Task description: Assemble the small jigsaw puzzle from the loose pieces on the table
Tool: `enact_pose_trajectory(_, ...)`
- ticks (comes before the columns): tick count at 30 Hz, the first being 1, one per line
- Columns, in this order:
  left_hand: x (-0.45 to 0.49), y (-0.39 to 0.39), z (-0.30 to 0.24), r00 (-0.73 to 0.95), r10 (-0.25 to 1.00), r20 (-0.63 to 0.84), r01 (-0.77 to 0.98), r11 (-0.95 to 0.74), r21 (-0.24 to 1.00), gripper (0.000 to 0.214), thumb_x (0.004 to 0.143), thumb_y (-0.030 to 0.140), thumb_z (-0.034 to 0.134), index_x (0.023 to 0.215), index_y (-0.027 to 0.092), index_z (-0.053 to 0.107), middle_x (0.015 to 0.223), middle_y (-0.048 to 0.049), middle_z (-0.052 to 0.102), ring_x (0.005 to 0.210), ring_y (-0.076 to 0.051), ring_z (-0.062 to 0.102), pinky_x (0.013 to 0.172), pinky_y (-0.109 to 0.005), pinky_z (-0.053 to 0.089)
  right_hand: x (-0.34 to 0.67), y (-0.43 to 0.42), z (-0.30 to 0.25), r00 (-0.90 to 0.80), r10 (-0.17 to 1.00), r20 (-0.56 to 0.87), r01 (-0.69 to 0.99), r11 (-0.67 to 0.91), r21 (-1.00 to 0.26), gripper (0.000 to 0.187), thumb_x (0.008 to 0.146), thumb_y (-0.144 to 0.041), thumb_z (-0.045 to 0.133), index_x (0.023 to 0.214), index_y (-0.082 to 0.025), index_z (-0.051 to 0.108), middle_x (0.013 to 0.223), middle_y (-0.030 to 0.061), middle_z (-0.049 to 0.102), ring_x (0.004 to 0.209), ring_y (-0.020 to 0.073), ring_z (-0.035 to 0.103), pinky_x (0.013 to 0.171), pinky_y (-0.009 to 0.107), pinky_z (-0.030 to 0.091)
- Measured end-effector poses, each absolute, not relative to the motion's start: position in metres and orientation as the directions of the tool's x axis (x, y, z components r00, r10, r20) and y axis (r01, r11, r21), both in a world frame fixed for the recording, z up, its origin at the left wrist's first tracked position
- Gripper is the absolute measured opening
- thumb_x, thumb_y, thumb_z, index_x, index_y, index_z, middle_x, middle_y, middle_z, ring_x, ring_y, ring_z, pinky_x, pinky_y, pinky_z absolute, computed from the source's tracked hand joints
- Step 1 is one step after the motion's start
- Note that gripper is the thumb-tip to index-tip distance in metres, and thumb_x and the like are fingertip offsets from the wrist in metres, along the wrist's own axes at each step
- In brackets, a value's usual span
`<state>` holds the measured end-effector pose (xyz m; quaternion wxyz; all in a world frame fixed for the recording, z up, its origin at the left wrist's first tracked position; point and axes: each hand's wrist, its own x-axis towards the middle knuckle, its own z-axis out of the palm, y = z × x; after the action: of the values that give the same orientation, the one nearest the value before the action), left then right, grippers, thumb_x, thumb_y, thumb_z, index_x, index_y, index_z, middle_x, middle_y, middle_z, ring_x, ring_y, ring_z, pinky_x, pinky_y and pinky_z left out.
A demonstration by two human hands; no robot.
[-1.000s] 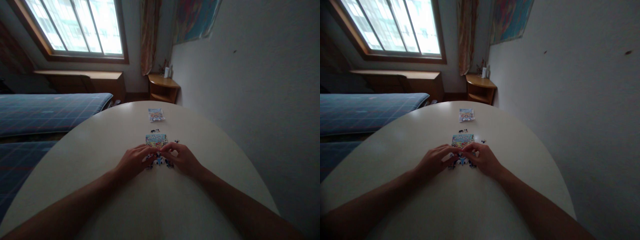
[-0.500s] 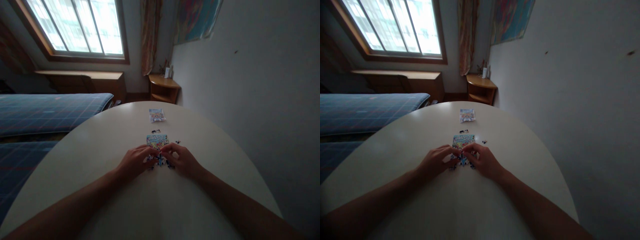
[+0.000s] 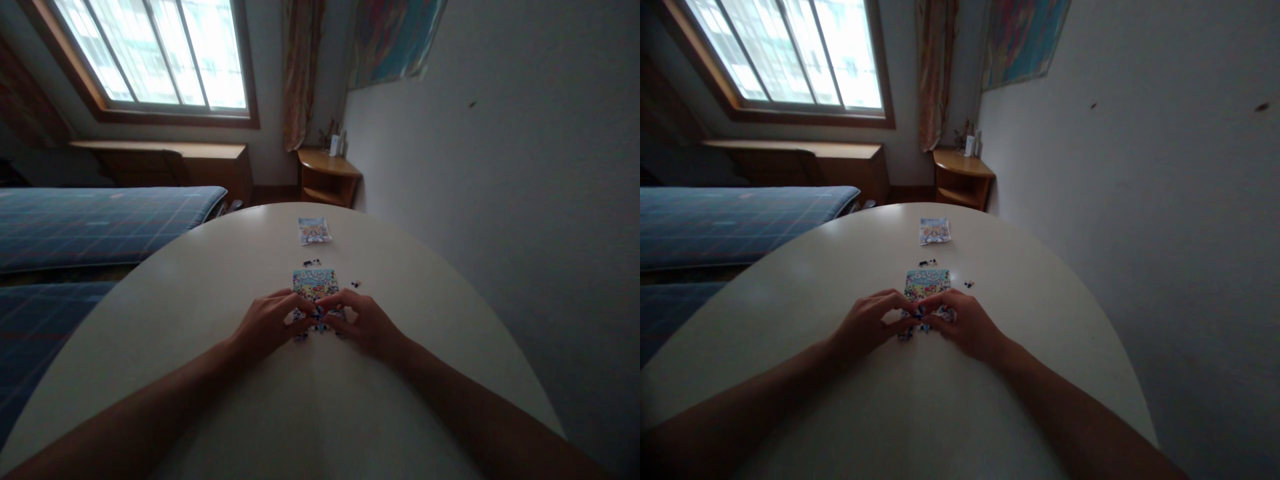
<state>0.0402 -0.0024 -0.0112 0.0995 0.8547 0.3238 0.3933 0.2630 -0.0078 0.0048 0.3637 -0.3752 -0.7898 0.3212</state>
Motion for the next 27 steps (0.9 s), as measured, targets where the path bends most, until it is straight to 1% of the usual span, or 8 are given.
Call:
enact_pose_trajectory(5, 0.0404, -0.0011, -0.0122, 0.472, 0.631, 0.615, 0.466, -0.771, 0.433, 0.012, 0.089, 0.031, 0.066, 0.094, 0.02, 0.066, 0.087, -0.0033, 0.074, 0.077, -0.015, 0.071, 0.069, -0.025, 0.055, 0.265, -0.0049, 0.001, -0.44, 0.829, 0.345, 0.368, 0.517, -0.773, 0.021, 0.087, -0.028, 0.067, 0.107, -0.023, 0.071, 0.1, 0.0056, 0.073, 0.093, 0.0184, 0.069, 0.085, 0.033, 0.052)
enact_pose_trajectory(8, 0.0405, 0.0, -0.012, 0.471, 0.629, 0.619, 0.478, -0.772, 0.419, 0.009, 0.092, 0.027, 0.062, 0.097, 0.021, 0.067, 0.087, -0.0027, 0.074, 0.079, -0.014, 0.07, 0.071, -0.024, 0.055, 0.2656, -0.0033, 0.001, -0.42, 0.835, 0.355, 0.379, 0.517, -0.767, 0.021, 0.087, -0.029, 0.066, 0.107, -0.024, 0.071, 0.098, 0.0057, 0.074, 0.092, 0.019, 0.069, 0.085, 0.034, 0.052)
enact_pose_trajectory(12, 0.0399, 0.0012, -0.012, 0.426, 0.661, 0.618, 0.514, -0.739, 0.436, 0.009, 0.093, 0.024, 0.06, 0.098, 0.021, 0.067, 0.088, -0.002, 0.073, 0.078, -0.014, 0.069, 0.07, -0.025, 0.054, 0.2655, -0.0035, 0.0034, -0.392, 0.849, 0.354, 0.397, 0.503, -0.768, 0.021, 0.088, -0.027, 0.065, 0.107, -0.025, 0.071, 0.099, 0.0048, 0.074, 0.092, 0.0187, 0.069, 0.085, 0.034, 0.052)
enact_pose_trajectory(17, 0.0398, 0.0011, -0.0131, 0.424, 0.691, 0.586, 0.537, -0.712, 0.451, 0.008, 0.092, 0.026, 0.061, 0.097, 0.021, 0.067, 0.089, -0.0016, 0.073, 0.08, -0.014, 0.068, 0.073, -0.027, 0.054, 0.2651, -0.0045, 0.0039, -0.372, 0.856, 0.358, 0.404, 0.497, -0.768, 0.019, 0.086, -0.028, 0.066, 0.104, -0.025, 0.071, 0.098, 0.0046, 0.074, 0.091, 0.0188, 0.069, 0.084, 0.034, 0.052)
enact_pose_trajectory(22, 0.0405, 0.0006, -0.0129, 0.448, 0.688, 0.57, 0.505, -0.721, 0.474, 0.01, 0.092, 0.026, 0.062, 0.099, 0.022, 0.067, 0.094, -0.0032, 0.073, 0.086, -0.016, 0.069, 0.077, -0.028, 0.055, 0.2662, -0.003, 0.0005, -0.37, 0.859, 0.354, 0.418, 0.494, -0.762, 0.015, 0.085, -0.028, 0.069, 0.099, -0.024, 0.071, 0.098, 0.004, 0.075, 0.091, 0.0187, 0.07, 0.084, 0.033, 0.052)
enact_pose_trajectory(27, 0.0408, 0.0011, -0.0126, 0.452, 0.669, 0.591, 0.503, -0.738, 0.45, 0.01, 0.092, 0.026, 0.062, 0.099, 0.021, 0.067, 0.092, -0.0039, 0.074, 0.085, -0.016, 0.069, 0.076, -0.029, 0.056, 0.2668, -0.0014, -0.0026, -0.382, 0.851, 0.361, 0.42, 0.508, -0.752, 0.015, 0.084, -0.03, 0.071, 0.097, -0.024, 0.07, 0.095, 0.0033, 0.075, 0.087, 0.0183, 0.07, 0.081, 0.032, 0.052)
